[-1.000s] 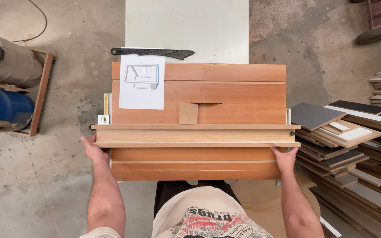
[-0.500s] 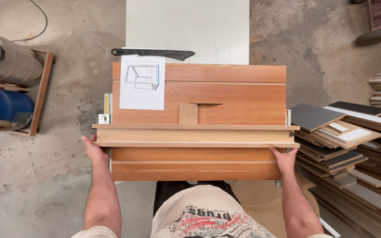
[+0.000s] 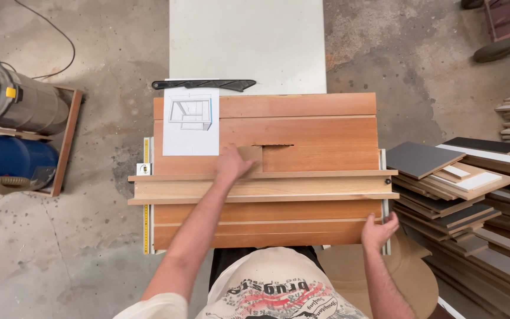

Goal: The person handles small pieces of wood and a square ruler in a workshop, moving between a miter saw and a table saw. They adjust the table saw fence and measure the setup with the ruler before picking up and inspecting a small wooden block.

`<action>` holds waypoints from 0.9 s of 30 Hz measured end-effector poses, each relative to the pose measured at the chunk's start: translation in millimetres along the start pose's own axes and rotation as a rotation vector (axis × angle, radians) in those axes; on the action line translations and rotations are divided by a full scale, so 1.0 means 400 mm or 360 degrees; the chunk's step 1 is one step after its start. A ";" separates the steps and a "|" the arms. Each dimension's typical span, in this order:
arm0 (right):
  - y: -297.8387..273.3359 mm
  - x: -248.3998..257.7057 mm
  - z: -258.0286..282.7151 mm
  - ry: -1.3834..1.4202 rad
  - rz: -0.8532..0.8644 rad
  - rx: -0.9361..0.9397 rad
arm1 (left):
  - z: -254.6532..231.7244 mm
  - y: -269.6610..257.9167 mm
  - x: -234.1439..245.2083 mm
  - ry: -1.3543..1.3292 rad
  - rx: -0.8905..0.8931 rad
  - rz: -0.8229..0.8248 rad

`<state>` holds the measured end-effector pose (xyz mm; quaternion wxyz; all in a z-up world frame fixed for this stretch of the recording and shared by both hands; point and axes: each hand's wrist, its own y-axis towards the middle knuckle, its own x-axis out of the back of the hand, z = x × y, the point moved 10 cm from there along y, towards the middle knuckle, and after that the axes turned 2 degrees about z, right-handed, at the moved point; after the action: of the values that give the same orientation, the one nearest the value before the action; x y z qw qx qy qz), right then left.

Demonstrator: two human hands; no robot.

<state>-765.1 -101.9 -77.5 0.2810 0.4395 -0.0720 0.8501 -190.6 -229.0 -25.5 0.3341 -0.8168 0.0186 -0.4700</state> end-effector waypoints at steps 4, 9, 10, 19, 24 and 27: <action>-0.049 -0.004 0.078 0.0068 0.0163 -0.0020 | -0.041 0.059 -0.125 0.0036 0.0121 0.0021; -0.106 -0.009 0.122 0.0373 0.0575 -0.0339 | 0.017 0.091 -0.173 0.0247 0.0343 -0.0180; -0.112 0.002 0.143 0.0382 0.0576 -0.0334 | 0.021 0.094 -0.170 0.0247 0.0346 -0.0190; -0.247 -0.157 0.348 0.0447 0.1442 -0.0211 | 0.112 -0.055 0.039 0.0244 0.0283 -0.0522; -0.471 -0.281 0.651 0.0978 0.2283 0.0239 | 0.074 -0.371 0.070 -0.0759 -0.0033 -0.0051; -0.664 -0.361 0.773 0.1322 0.2715 0.0196 | 0.166 -0.495 0.045 -0.0989 0.0042 -0.0020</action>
<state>-337.0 -55.1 -37.6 -0.4550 -0.0845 -0.2180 0.8592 -184.9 -46.4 77.5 0.3313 -0.9171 -0.0955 -0.2001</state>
